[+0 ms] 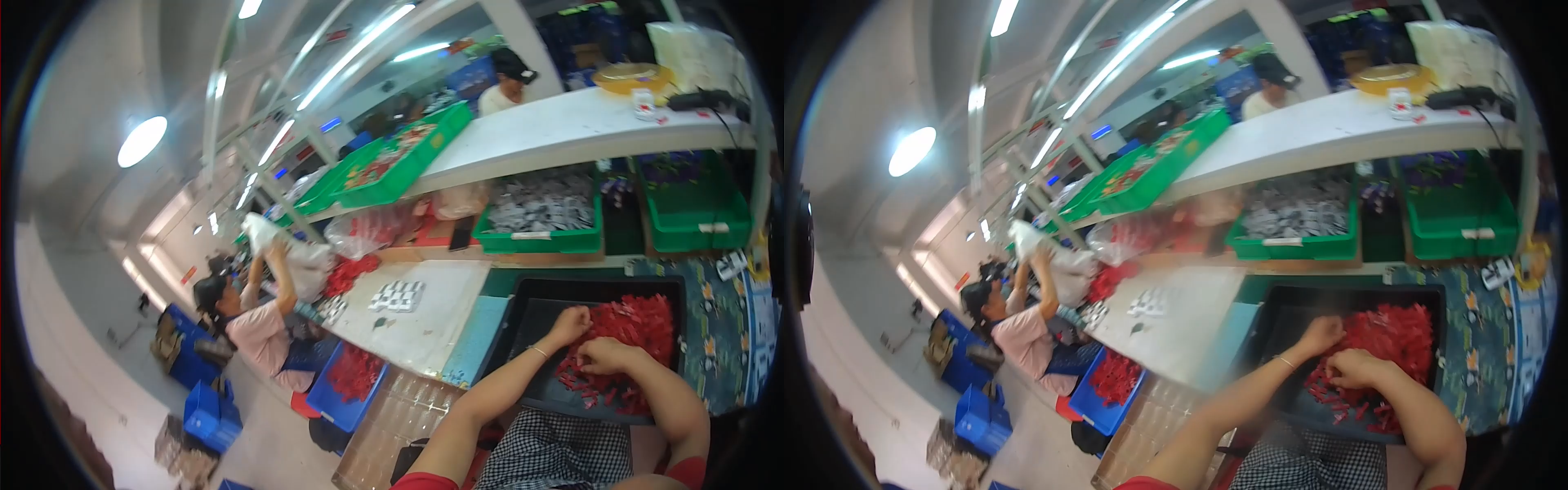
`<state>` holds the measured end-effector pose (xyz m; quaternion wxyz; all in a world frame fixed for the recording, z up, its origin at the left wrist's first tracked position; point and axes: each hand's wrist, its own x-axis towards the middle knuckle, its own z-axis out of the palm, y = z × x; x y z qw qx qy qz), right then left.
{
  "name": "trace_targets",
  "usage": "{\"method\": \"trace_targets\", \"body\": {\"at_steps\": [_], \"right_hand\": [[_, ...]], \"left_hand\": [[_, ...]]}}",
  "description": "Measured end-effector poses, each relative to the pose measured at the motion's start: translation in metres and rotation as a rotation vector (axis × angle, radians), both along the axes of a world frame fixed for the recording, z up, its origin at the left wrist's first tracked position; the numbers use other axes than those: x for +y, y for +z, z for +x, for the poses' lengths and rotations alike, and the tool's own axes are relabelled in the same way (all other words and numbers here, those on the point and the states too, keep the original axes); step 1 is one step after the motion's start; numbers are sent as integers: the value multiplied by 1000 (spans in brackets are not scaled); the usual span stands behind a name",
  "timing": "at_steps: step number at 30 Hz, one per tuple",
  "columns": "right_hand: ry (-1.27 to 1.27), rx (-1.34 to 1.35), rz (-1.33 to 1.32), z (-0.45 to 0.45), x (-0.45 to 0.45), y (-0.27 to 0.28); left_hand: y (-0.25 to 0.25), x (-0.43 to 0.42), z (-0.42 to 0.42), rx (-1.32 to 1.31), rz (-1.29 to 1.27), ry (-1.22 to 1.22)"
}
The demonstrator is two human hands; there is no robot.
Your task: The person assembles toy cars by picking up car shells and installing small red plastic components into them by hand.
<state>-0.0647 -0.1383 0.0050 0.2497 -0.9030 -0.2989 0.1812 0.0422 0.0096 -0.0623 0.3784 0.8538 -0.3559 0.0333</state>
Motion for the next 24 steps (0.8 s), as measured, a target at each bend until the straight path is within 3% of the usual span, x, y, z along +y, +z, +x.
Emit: {"method": "trace_targets", "body": {"at_steps": [3,4,7,9,10,14,17,18,24], "right_hand": [[14,-40,-139,5,-1,-16],[-11,-37,-117,5,-5,-20],[-19,-26,-143,10,-5,-22],[21,-36,-205,9,-4,-14],[-22,-52,-216,6,-1,-8],[1,-151,-72,2,-1,-11],[12,-119,-126,-2,2,-5],[14,-105,-130,-2,2,-3],[61,-126,-143,-11,9,10]], "left_hand": [[2,-6,-4,26,-28,-40],[5,-6,-5,153,26,-49],[-14,-11,1,101,-192,-154],[-14,-9,1,90,-112,-112],[-26,-8,8,-21,-190,-165],[-8,-7,-2,104,-108,-57],[0,-8,-7,165,-135,-43],[-9,-9,-4,62,-207,-84],[-7,-13,-8,167,-150,-116]]}}
